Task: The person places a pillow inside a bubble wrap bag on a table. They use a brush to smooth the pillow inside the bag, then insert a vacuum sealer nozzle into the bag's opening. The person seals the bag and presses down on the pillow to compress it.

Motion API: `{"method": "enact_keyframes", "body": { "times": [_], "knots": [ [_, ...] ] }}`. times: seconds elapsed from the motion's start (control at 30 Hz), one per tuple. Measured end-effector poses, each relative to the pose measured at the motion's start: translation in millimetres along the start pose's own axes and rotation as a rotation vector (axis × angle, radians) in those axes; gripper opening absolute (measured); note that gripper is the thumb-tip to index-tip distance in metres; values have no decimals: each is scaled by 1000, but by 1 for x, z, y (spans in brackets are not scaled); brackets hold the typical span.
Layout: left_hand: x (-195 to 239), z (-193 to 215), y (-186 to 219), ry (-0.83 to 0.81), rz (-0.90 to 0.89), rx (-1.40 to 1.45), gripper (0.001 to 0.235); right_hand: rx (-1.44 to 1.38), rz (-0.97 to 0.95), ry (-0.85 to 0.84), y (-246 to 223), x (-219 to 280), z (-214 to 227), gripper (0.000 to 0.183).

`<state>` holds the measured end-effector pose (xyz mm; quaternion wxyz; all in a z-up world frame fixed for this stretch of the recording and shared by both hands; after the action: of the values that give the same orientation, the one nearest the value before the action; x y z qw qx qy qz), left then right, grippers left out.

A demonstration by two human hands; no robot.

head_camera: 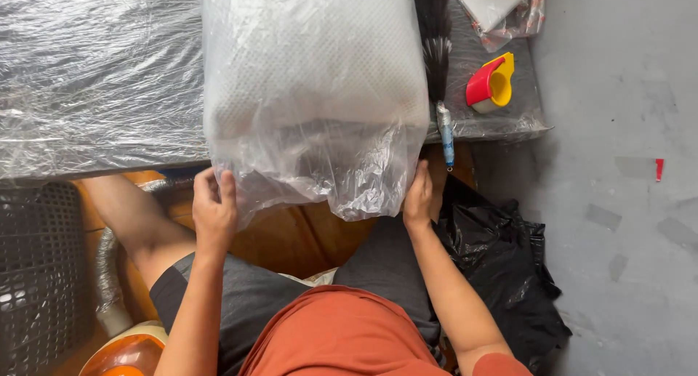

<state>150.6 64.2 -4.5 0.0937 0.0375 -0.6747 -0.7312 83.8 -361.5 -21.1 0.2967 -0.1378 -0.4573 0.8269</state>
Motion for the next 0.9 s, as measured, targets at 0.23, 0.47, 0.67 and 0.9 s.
{"method": "enact_keyframes", "body": {
  "times": [0.23, 0.47, 0.67, 0.9],
  "knots": [
    [89, -12, -108, -13, 180, 12, 37, 231, -34, -252, 92, 31, -42, 68],
    [91, -85, -69, -287, 302, 585, 49, 452, 49, -520, 127, 35, -89, 79],
    [76, -69, -38, -165, 120, 1077, 33, 671, 84, -727, 155, 43, -105, 90],
    [80, -39, 46, -253, -247, 762, 45, 963, 95, -937, 199, 45, -97, 104]
  ]
}}
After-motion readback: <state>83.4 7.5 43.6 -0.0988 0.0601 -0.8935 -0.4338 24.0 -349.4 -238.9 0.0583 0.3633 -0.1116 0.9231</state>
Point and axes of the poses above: each hand's wrist, its own x-axis away from the middle knuckle, its own z-axis out of the back of the hand, y = z × x, the point moved 10 cm from there along -x, towards the middle knuckle, and after that the axes turned 15 degrees about x, right-handed, at the moved point
